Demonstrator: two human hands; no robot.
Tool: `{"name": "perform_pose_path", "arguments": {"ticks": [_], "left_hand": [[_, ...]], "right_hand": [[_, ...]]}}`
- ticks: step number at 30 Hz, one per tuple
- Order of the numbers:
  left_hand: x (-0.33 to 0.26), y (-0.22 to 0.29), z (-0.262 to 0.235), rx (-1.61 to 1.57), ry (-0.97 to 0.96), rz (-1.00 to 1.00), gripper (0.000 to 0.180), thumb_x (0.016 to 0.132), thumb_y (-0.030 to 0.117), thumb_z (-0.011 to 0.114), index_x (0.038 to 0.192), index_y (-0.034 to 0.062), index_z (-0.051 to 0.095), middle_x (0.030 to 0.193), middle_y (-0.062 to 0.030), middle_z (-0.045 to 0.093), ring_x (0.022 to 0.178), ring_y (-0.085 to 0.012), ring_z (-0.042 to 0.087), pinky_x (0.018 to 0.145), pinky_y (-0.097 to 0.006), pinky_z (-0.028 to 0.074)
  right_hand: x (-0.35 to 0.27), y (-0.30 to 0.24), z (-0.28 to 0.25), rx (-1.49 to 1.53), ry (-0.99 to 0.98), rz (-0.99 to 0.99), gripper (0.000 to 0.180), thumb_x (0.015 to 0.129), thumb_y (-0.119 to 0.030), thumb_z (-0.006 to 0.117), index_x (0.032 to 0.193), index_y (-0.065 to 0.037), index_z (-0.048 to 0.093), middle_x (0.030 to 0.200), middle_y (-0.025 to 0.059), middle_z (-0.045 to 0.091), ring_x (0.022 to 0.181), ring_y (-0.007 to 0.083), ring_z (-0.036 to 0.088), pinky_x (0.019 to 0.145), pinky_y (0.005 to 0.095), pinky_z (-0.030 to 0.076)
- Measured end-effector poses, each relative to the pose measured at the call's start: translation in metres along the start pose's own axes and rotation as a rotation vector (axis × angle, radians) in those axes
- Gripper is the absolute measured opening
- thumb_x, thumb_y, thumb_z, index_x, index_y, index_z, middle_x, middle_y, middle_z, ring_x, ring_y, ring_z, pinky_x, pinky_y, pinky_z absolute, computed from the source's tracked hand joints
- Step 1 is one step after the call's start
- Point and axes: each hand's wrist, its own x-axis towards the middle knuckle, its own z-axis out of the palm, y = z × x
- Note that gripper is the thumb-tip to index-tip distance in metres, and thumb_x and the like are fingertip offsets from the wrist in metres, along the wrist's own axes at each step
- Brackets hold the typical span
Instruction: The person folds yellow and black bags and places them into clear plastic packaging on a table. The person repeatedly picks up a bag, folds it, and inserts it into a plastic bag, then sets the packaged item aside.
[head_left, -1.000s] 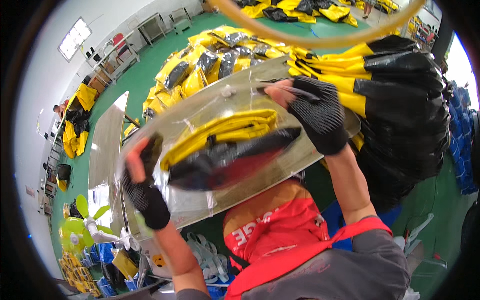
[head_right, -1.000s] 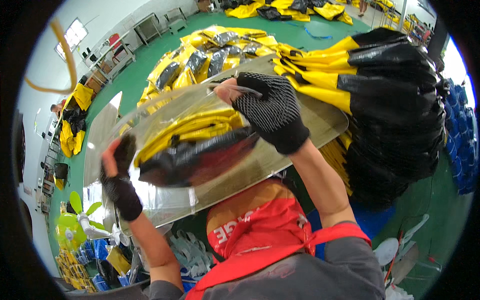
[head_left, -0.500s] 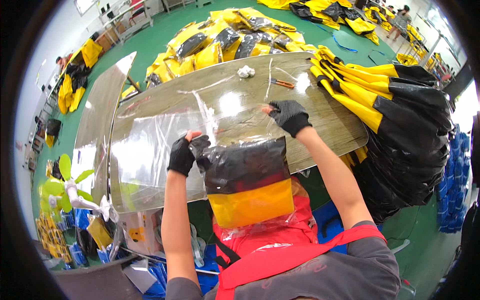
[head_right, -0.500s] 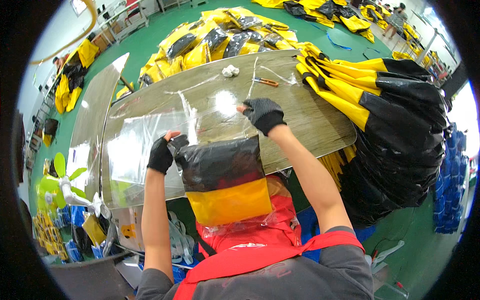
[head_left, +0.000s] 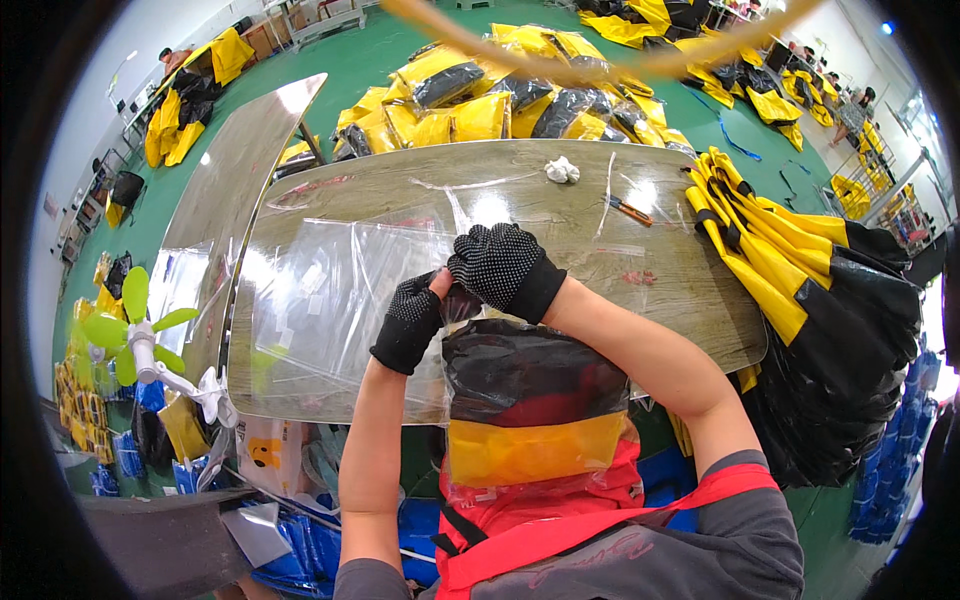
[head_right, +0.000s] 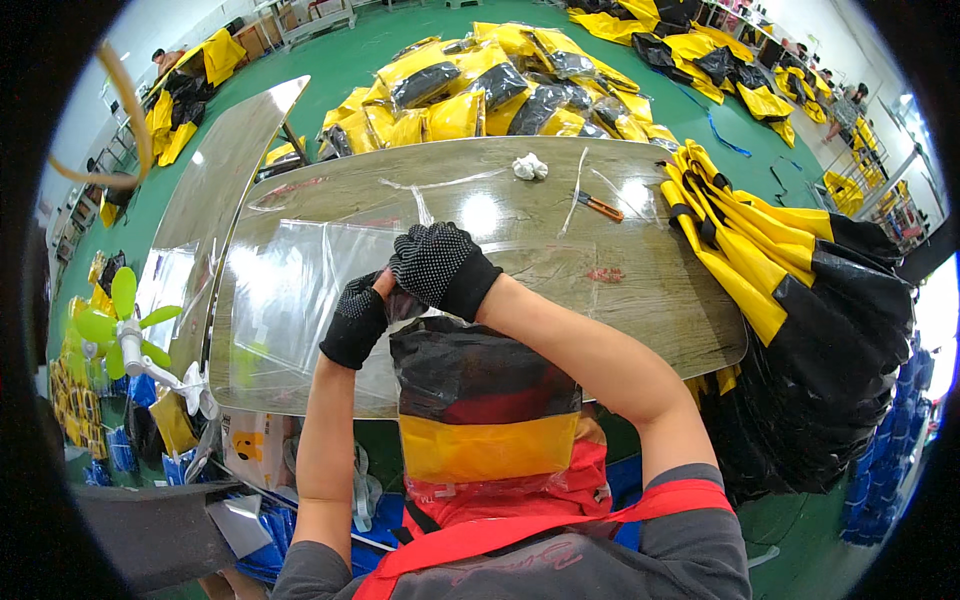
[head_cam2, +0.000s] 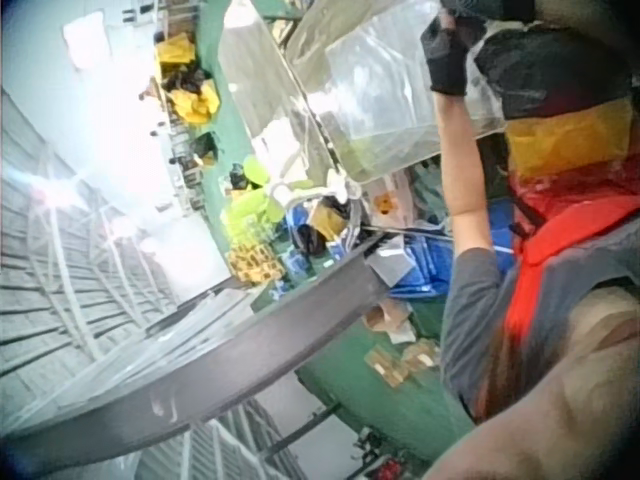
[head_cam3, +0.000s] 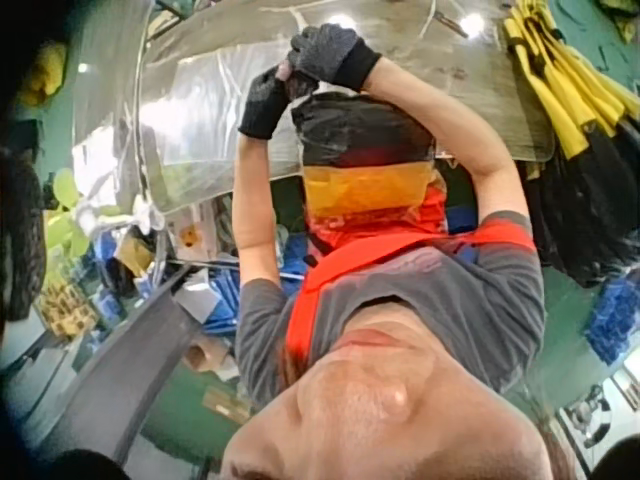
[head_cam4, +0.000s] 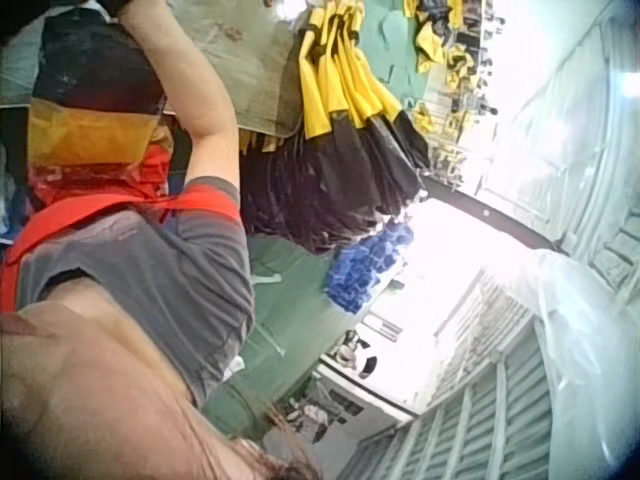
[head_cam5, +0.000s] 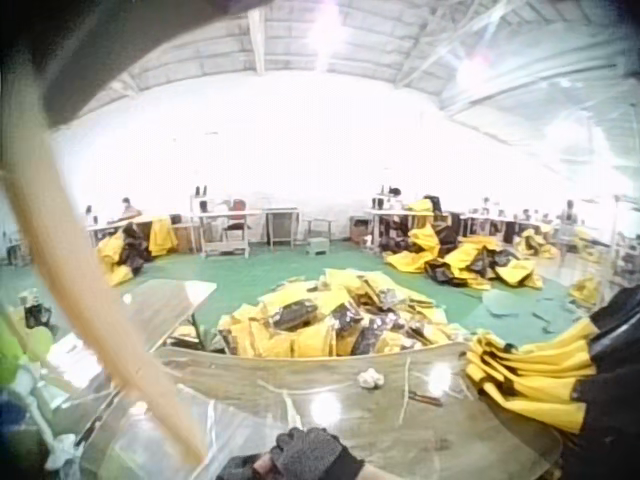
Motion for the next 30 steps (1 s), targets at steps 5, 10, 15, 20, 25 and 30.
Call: {"name": "perform_pose_path", "arguments": {"ticks": [5,10,15,20,25,30], "left_hand": [[-0.024,0.026,0.006,-0.122,-0.056,-0.167,0.036,0.097,0.029,0.051,0.106,-0.0045,0.061,0.093,-0.0161,0.068,0.086,-0.0230,0.067,0.079,-0.034,0.054],[-0.043,0.043,0.018,-0.172,-0.033,-0.017,0.038,0.098,0.030,0.049,0.110,-0.0038,0.061,0.097,-0.0149,0.068,0.085,-0.0225,0.068,0.078,-0.035,0.056],[-0.068,0.064,0.036,0.090,0.018,0.092,0.036,0.099,0.028,0.049,0.111,-0.0028,0.064,0.095,-0.0083,0.068,0.084,-0.0136,0.064,0.079,-0.028,0.051],[-0.086,0.074,0.038,0.286,-0.050,0.154,0.033,0.100,0.024,0.049,0.110,-0.0042,0.063,0.094,-0.0074,0.069,0.086,-0.0099,0.062,0.080,-0.024,0.048],[-0.091,0.076,0.043,0.118,-0.027,0.046,0.034,0.100,0.027,0.048,0.109,-0.0037,0.061,0.095,-0.0140,0.069,0.085,-0.0203,0.069,0.078,-0.029,0.053],[-0.098,0.063,0.026,-0.072,0.112,0.063,0.038,0.096,0.031,0.050,0.108,-0.0044,0.060,0.095,-0.0178,0.069,0.083,-0.0262,0.070,0.074,-0.034,0.057]], "right_hand": [[0.006,0.044,-0.035,-0.027,0.027,0.412,0.018,0.085,-0.024,0.054,0.087,-0.011,0.066,0.076,0.0108,0.067,0.067,0.0302,0.066,0.059,0.0420,0.052],[-0.012,-0.006,-0.088,0.418,0.025,0.181,0.022,0.086,-0.031,0.058,0.085,-0.011,0.066,0.082,0.0128,0.066,0.076,0.0317,0.066,0.066,0.0416,0.053],[-0.016,-0.039,-0.094,0.140,0.095,0.060,0.011,0.080,-0.018,0.059,0.079,-0.009,0.066,0.080,0.0122,0.064,0.072,0.0299,0.066,0.062,0.0407,0.054],[-0.007,-0.043,-0.108,0.052,0.069,-0.082,0.012,0.078,-0.019,0.059,0.078,-0.009,0.066,0.073,0.0105,0.062,0.066,0.0292,0.064,0.057,0.0409,0.053],[-0.009,-0.042,-0.116,0.004,0.013,0.046,0.013,0.079,-0.020,0.061,0.081,-0.008,0.065,0.075,0.0133,0.065,0.068,0.0315,0.065,0.060,0.0438,0.052],[-0.148,0.070,-0.196,-0.123,0.617,0.537,0.018,0.088,-0.021,0.058,0.091,-0.004,0.064,0.081,0.0118,0.065,0.075,0.0247,0.063,0.070,0.0361,0.051]]}}
